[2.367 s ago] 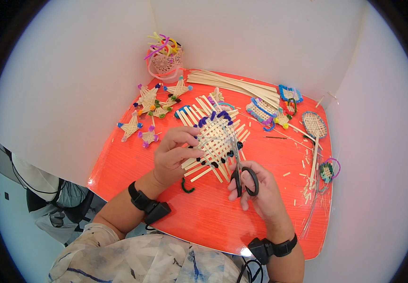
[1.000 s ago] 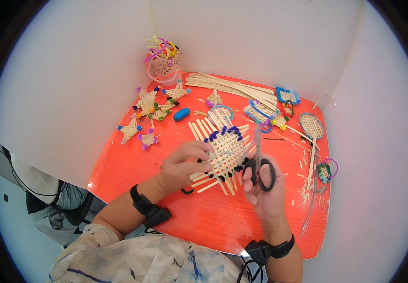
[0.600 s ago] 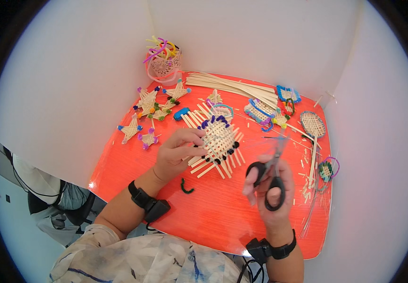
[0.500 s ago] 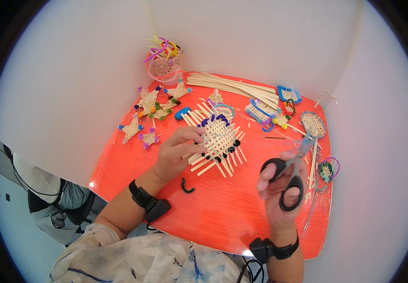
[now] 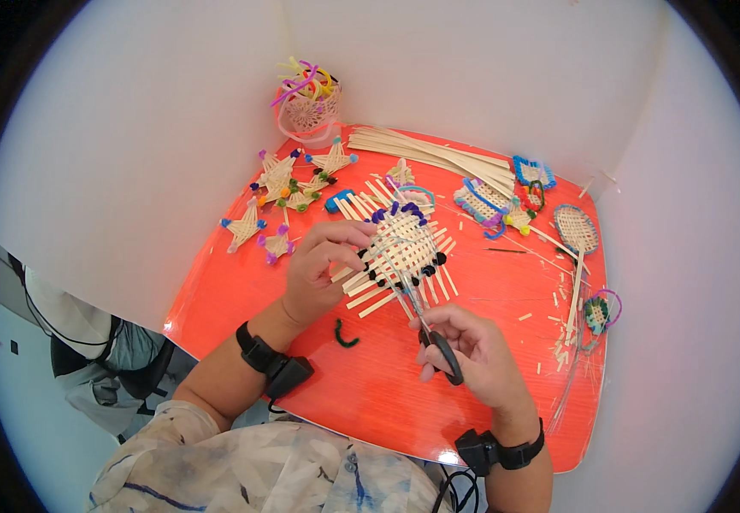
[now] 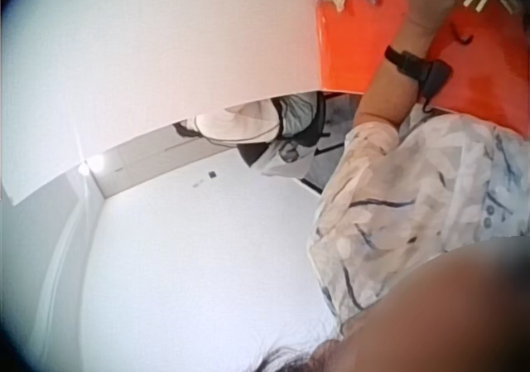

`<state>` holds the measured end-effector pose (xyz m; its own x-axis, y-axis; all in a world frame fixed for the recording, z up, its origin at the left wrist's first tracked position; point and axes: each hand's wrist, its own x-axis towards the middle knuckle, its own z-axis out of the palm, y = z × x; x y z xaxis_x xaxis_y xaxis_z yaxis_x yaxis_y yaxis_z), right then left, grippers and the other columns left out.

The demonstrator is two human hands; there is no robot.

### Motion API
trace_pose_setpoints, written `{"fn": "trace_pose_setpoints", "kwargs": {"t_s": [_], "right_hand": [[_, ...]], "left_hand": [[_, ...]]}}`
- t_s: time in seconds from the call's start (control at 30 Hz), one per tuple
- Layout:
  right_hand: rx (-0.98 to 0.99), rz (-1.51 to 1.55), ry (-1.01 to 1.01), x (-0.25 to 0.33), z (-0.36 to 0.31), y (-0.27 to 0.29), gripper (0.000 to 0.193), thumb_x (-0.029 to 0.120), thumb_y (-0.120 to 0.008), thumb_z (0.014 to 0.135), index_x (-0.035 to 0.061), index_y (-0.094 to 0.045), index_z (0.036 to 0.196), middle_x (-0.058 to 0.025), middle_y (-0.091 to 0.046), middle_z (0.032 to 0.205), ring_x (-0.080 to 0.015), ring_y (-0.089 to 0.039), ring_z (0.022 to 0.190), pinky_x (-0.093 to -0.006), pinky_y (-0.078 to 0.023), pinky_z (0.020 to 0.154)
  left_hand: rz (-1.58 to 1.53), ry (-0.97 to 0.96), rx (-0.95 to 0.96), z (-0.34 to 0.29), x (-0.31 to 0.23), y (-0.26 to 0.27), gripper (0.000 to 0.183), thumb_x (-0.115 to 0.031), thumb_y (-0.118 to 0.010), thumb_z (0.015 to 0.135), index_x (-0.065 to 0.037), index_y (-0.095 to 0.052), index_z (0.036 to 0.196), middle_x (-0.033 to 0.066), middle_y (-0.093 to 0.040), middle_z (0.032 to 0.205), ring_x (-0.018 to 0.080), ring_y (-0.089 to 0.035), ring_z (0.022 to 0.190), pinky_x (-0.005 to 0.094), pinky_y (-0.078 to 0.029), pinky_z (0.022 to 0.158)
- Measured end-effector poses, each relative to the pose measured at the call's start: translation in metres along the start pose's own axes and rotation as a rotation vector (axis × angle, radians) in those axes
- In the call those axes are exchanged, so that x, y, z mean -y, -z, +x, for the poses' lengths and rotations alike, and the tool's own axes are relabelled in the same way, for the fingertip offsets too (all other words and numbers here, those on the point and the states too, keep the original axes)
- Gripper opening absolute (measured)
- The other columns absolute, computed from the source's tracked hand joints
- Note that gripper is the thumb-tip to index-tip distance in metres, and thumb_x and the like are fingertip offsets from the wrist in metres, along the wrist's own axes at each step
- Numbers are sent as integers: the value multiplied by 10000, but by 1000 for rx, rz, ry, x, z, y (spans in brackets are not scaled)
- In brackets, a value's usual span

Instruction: The recorder is weaving yarn or string onto a star-shaped wooden frame and then trimming the excess string with scissors.

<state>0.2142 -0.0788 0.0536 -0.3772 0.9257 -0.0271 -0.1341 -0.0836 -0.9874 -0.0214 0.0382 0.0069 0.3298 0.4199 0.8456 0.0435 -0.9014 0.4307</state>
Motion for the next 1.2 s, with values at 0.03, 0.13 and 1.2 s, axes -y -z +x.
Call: {"fn": "trace_pose_setpoints", "kwargs": {"t_s": [0.03, 0.13, 1.2], "right_hand": [[3, -17, -41, 0, 0, -1, 307, 123, -643, 878, -25, -567, 1135, -79, -627, 826, -131, -646, 696, -235, -517, 604], [7, -34, -93, -3, 2, -2, 271, 100, -620, 899, -24, -569, 1134, -72, -631, 814, -129, -649, 686, -231, -513, 586], [-57, 55, -83, -22, 10, -7, 270, 126, -561, 945, -13, -545, 1176, -94, -643, 823, -146, -662, 662, -200, -462, 437]], "left_hand": [[2, 3, 0, 0, -1, -2, 221, 74, -687, 765, -77, -559, 862, 100, -567, 1059, 304, -605, 1098, 388, -512, 902], [-50, 10, -30, 1, -4, -3, 217, 127, -649, 730, -48, -567, 829, 95, -578, 1055, 297, -597, 1105, 387, -523, 922], [169, -136, 20, -3, -14, -8, 222, 78, -726, 702, -66, -610, 824, 90, -592, 1001, 295, -620, 1037, 374, -534, 834]]}}
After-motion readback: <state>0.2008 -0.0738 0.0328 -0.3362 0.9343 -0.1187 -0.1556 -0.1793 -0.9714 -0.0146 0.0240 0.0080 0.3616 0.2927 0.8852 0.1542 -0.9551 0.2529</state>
